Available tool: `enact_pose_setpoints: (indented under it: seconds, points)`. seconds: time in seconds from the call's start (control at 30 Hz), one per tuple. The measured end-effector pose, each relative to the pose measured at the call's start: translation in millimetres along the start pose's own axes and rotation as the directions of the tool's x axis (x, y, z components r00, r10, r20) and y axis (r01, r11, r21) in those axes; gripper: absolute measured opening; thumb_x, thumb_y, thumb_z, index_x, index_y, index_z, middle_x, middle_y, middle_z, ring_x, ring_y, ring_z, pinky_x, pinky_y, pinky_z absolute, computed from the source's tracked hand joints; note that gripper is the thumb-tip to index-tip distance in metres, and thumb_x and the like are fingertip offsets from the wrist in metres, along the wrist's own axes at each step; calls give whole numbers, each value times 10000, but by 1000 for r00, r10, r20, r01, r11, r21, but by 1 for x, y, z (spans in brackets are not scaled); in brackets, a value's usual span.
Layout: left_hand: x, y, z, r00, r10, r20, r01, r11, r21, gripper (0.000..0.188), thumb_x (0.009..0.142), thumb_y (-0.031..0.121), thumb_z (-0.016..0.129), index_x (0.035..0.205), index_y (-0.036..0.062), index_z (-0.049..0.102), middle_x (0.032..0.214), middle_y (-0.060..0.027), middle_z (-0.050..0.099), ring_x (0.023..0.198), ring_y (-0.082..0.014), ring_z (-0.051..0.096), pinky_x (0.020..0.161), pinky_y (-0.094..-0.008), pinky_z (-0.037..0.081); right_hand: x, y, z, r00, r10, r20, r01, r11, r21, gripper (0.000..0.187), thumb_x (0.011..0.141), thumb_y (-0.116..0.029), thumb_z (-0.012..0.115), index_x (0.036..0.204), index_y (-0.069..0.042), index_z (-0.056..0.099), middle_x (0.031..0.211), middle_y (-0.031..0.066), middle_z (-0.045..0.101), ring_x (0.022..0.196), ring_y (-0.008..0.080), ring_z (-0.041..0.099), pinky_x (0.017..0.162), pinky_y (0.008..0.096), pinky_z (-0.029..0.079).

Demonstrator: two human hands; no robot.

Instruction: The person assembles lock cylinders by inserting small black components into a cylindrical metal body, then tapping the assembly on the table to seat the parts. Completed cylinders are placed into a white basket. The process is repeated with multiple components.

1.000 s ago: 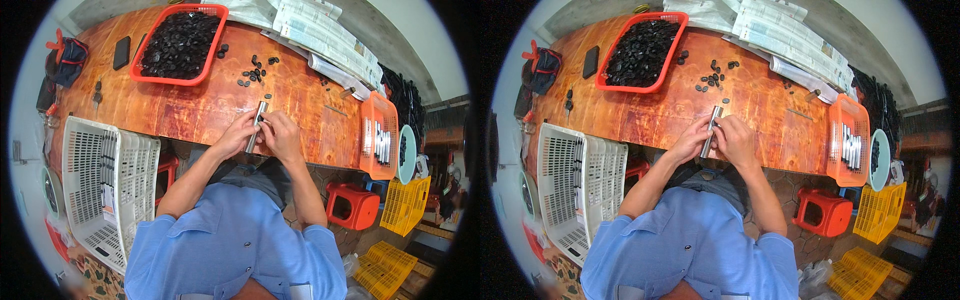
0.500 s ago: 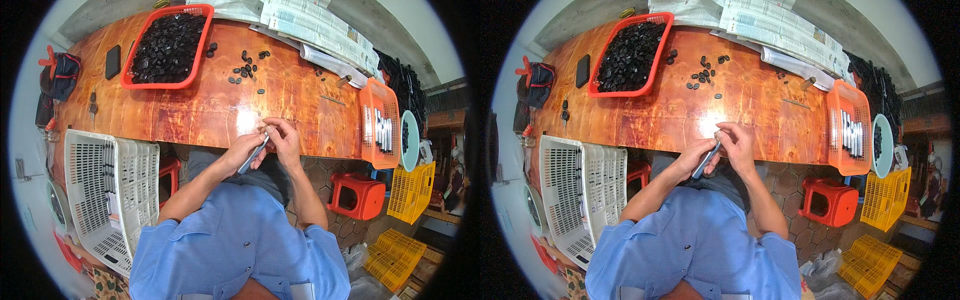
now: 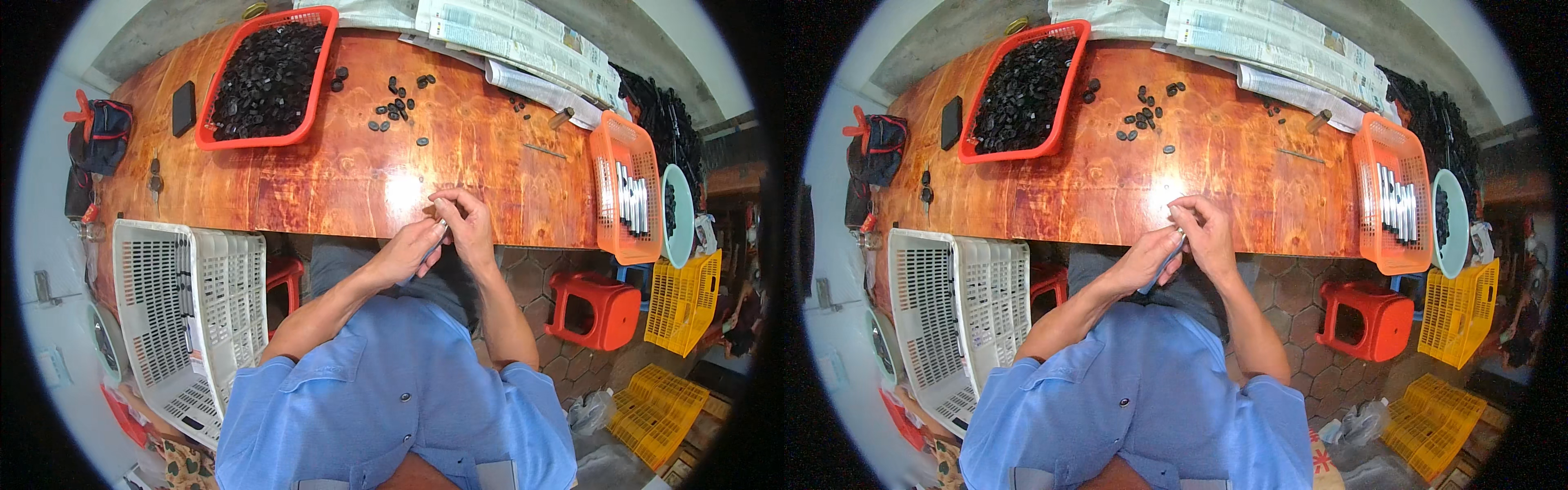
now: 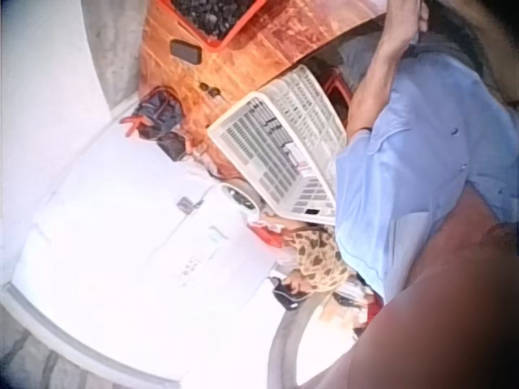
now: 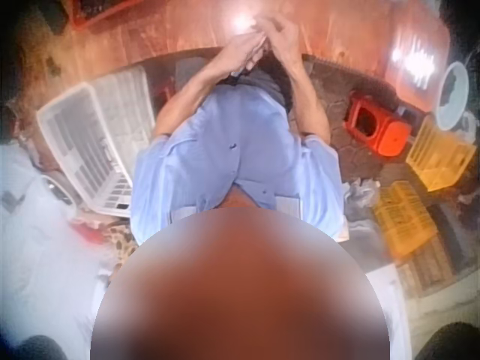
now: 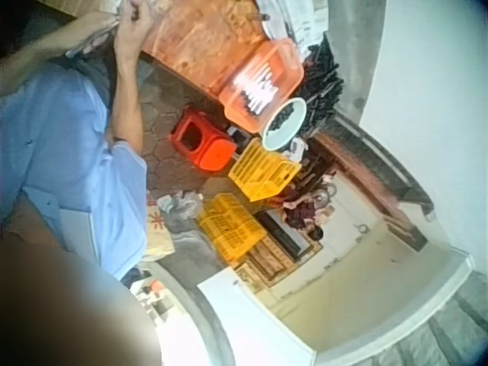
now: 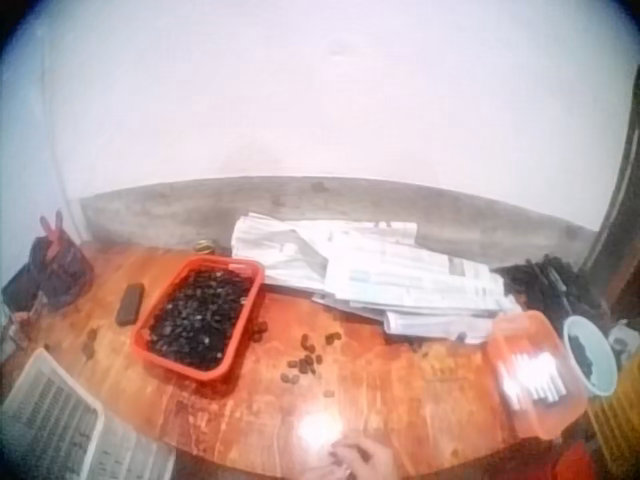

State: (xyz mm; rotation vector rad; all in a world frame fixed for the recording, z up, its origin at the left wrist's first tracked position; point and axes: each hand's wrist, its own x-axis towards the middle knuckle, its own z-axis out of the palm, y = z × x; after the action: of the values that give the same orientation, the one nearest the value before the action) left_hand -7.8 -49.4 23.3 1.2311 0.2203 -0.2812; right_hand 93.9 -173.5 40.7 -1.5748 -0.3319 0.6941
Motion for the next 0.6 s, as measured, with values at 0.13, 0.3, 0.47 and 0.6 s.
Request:
enact_pose_setpoints:
  seconds: [0.13, 0.3, 0.47, 0.6]
  points:
    - [8, -2, -4, 1000, 19, 9, -20, 995, 94, 391, 1089, 383, 396, 1001, 40, 563, 708, -14, 565, 560, -79, 502, 512, -237, 406, 6, 18, -5, 991, -128, -48, 131, 990, 53, 176, 978, -142, 637, 1045, 18, 663, 862, 52, 670, 776, 84, 625, 636, 238, 503]
    - [10, 0, -2, 995, 73, -63, -64, 989, 130, 344, 1068, 317, 470, 1083, 4, 610, 801, -40, 622, 646, -92, 553, 589, -257, 446, 6, 11, -13, 988, -129, -84, 133, 990, 40, 149, 978, -99, 627, 1049, 29, 657, 876, 50, 668, 775, 92, 627, 691, 246, 505]
    - [12, 10, -14, 967, 253, -1, -223, 855, 468, 342, 1040, 229, 506, 1263, -20, 578, 1027, -126, 659, 849, -209, 624, 757, -356, 502, 12, 10, -22, 973, -224, -64, 224, 975, -8, 150, 970, -107, 637, 1042, 22, 664, 858, 30, 668, 763, 84, 620, 700, 248, 504]
    - [14, 19, -13, 913, 408, 23, -330, 703, 630, 360, 1000, 161, 554, 1313, -18, 541, 1120, -189, 628, 982, -320, 620, 870, -427, 488, 13, 4, -28, 985, -156, -73, 155, 988, -12, 151, 965, -111, 642, 1028, 23, 669, 843, 15, 664, 759, 76, 614, 700, 241, 499]
